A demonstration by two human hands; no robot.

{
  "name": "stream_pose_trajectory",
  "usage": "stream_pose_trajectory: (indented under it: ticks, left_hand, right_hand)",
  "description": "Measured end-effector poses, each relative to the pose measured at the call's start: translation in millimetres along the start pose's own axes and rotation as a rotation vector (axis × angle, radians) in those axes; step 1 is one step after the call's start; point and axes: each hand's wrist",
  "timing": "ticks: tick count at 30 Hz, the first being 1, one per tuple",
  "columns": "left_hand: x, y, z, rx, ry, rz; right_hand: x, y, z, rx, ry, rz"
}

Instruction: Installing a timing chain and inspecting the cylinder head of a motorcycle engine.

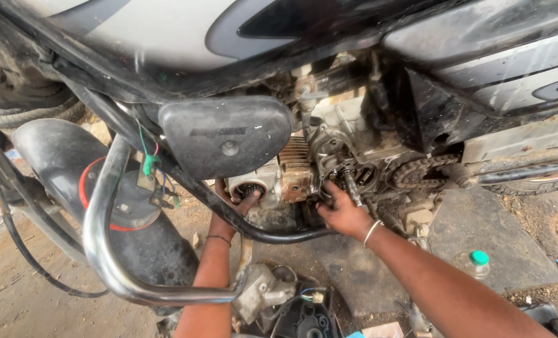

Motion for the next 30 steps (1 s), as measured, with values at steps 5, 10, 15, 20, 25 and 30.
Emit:
stream_pose_trajectory:
  ticks: [5,10,15,20,25,30]
  left_hand:
    - [5,-1,0,-0.074,-0.075,0.007]
    - [5,1,-1,-0.181,-0.12,0.018]
    - [-11,35,-2,0.039,0.026,0.089]
    - [-15,39,-9,0.204,0.08,0.15]
    - [-18,51,-14,0.419,0.12,0.397]
    - [-21,55,-20,0.604,0.091,0.365]
  right_hand:
    - [15,16,4,-0.014,0.018,-0.097]
    - [7,8,5,-0.022,0.054,-0.108]
    - [-4,-5,3,-0.017,0.047,-0.055]
    - [-6,-9,5,0.066,0.036,-0.052]
    - [-4,-7,2,0.129,-0.01,-0.067]
    - [-8,-11,4,0.193,-0.038,-0.094]
Point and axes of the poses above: each hand's wrist, its own x-axis towards the middle knuckle, its own z-axis out of the palm, y = z × x, and after that the axes turned 2 degrees about -x, right-handed
